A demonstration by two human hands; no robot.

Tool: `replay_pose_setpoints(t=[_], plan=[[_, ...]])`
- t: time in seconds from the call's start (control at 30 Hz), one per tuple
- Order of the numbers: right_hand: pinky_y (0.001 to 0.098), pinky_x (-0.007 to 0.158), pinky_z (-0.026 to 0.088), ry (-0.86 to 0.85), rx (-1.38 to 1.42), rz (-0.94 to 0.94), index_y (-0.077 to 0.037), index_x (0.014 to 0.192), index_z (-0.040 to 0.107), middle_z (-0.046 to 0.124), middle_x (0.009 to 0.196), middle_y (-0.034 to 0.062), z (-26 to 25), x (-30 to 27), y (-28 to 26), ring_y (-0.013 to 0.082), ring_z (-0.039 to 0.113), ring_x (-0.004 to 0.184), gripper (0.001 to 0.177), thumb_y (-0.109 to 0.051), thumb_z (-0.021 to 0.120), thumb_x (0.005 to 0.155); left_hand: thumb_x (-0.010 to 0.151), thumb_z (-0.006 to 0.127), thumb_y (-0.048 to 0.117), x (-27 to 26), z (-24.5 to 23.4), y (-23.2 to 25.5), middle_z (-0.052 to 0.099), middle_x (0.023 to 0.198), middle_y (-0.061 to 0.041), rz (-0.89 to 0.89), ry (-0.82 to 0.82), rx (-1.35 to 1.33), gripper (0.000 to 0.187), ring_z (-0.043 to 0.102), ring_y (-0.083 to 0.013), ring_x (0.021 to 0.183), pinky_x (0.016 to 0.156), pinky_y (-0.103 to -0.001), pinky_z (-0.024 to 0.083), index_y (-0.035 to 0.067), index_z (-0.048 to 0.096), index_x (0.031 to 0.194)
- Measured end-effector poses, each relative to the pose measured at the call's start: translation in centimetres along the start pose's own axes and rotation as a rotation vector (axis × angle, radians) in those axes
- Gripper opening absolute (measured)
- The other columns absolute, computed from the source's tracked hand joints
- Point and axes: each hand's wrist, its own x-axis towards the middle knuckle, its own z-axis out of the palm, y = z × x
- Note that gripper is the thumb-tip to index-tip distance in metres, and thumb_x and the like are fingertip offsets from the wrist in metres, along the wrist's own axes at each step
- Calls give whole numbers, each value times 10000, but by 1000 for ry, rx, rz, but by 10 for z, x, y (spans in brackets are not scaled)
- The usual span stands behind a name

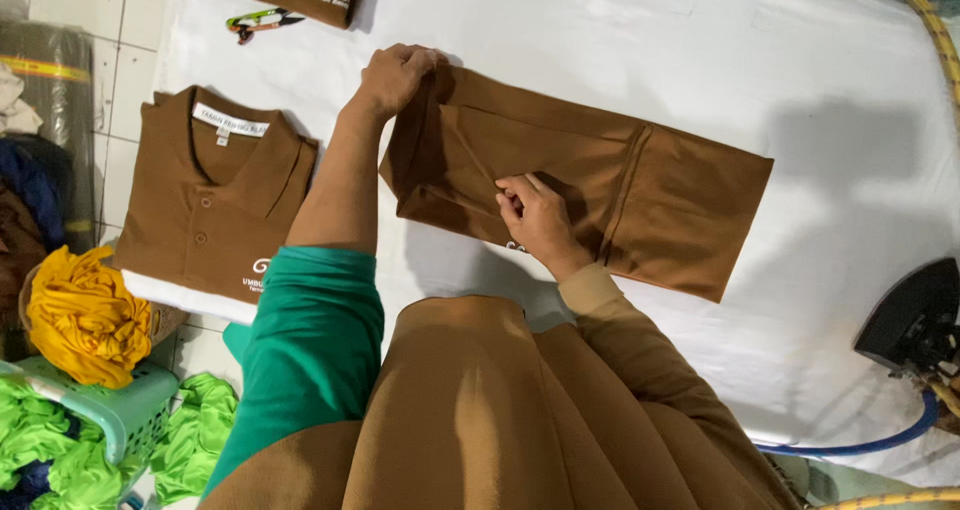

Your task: The person irons a brown polo shirt on a white-covered table, then folds it neatly. They place the folded shirt on a stack of similar shirts and pick up another shirt to continue the process.

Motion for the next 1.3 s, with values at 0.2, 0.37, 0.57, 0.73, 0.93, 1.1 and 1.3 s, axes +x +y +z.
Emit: replay_pose_setpoints(t=[0.2,0.37,0.57,0.73,0.93,1.1,1.3], plan=[[509,1140,447,263,-71,-15,18,1233,662,658,1293,205,-54,33,1,397,563,1299,339,-181,409,1127,928,667,621,31,32,-38,710,1066,-12,116,169,281,360,654,-290,1011,912,-518,343,299,781,1042],[594,1290,16,-183,-645,263,-193,1687,146,73,1748,40,-25,20,57,300,42,1618,642,-489,341,1152,986,625,498,37,44,-47,663,1062,-67,198,329,485,316,592,-369,985,862,-551,349,201,730,1022],[665,1282,-47,-150,-579,199,-196,1690,84,11,1755,80,-37,11,28,370,-23,1626,740,-485,489,1141,1095,227,537,-33,51,28,387,1646,-63,423,261,498,603,231,-326,1538,1206,-612,47,225,408,1579],[703,1227,95,-267,-658,6,-282,1665,236,158,1729,74,-8,-38,-1,361,133,1596,661,-616,261,1095,1088,286,589,-20,67,-18,107,1730,103,208,117,663,641,-23,-270,1579,1195,-691,-50,339,176,1667],[668,1260,74,-218,-403,0,-275,1648,286,199,1725,70,-50,-57,5,378,130,1610,591,-503,409,1116,1122,375,578,-19,69,-10,-9,1740,31,165,110,685,677,-26,-338,1605,1179,-756,-24,347,71,1681],[403,1112,543,571,707,211,-129,1649,166,292,1692,176,-148,-134,80,401,454,1505,829,234,499,982,1162,406,571,-52,107,52,25,1713,-151,325,416,595,684,5,-411,1588,1189,-778,-17,198,249,1714],[593,1195,286,457,-571,134,45,1470,555,551,1455,281,-205,-172,112,454,479,1393,505,-202,596,1030,1132,381,514,-95,252,145,288,1697,-134,732,223,604,653,176,-317,1567,1121,-773,-124,156,230,1656]])
